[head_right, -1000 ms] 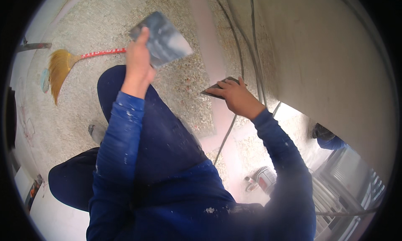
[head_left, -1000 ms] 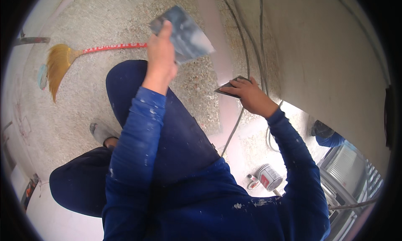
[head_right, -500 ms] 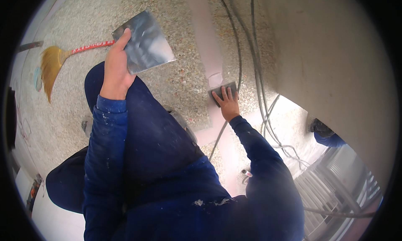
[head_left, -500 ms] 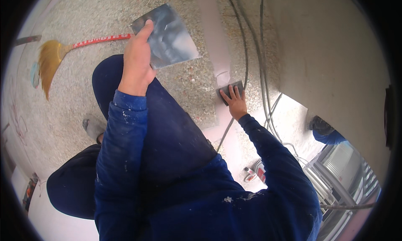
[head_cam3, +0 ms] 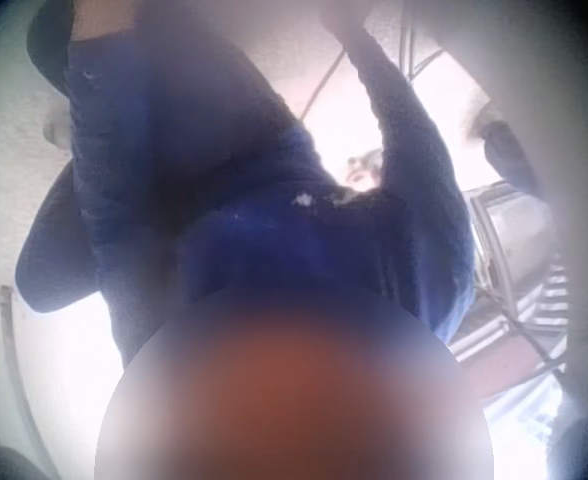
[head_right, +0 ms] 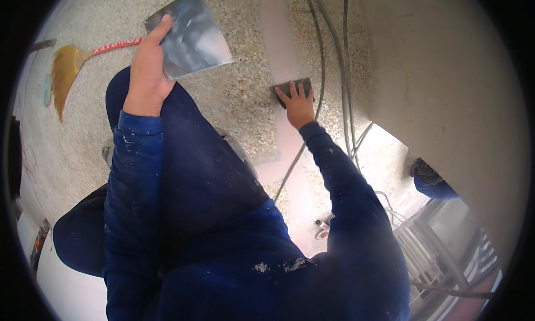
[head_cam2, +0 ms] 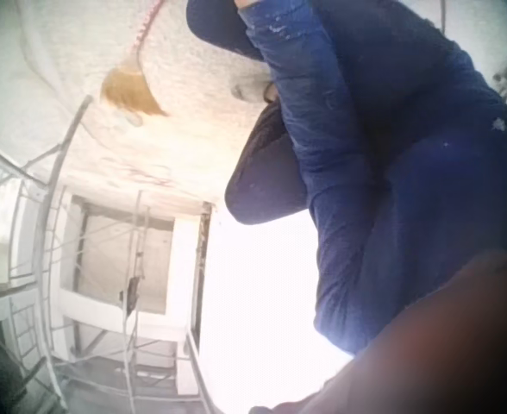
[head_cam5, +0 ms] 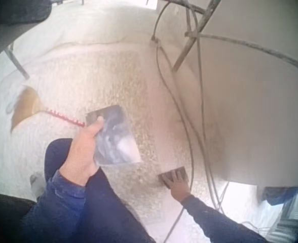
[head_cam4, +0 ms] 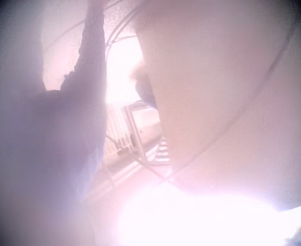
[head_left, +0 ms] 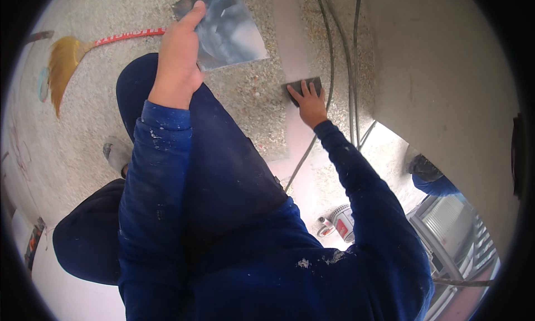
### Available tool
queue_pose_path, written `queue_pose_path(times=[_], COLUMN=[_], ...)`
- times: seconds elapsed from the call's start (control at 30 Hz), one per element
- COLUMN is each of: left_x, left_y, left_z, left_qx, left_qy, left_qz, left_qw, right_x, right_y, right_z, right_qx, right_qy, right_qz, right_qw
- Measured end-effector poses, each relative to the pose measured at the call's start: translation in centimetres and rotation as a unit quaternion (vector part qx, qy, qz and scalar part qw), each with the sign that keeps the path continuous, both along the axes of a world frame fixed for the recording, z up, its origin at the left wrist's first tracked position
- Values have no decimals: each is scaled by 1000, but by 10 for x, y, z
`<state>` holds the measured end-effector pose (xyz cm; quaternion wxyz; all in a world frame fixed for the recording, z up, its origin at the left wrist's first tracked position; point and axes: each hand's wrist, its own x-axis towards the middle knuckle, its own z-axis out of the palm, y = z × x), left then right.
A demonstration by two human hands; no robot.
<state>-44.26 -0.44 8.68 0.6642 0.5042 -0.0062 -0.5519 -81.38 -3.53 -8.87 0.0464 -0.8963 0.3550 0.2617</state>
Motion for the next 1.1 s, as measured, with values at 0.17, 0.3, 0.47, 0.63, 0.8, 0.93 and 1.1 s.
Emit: queue_pose_path(times=[0.17,0.3,0.47,0.63,0.8,0.93,1.1], left_x=[-2,-2,-1,-7,2,3,-5], left_y=[-4,-9,-12,-10,-6,-1,3], left_z=[1,-3,-7,-3,-2,-7,3], left_qx=[9,24,-4,-8,-20,-42,-55], left_qy=[12,22,21,11,39,18,33], left_qz=[3,-20,-36,-19,-2,-13,4], left_qw=[1000,999,999,1000,999,999,998], right_x=[-48,-74,-106,-107,-45,21,22], right_y=[63,99,143,153,81,-26,-36], right_z=[2,6,9,37,49,9,-8], right_qx=[38,73,97,130,76,-44,-34], right_qy=[-6,3,20,57,-57,-98,-44], right_qz=[-26,-41,-40,-44,-78,-22,-7], right_qw=[999,996,994,989,992,994,998])
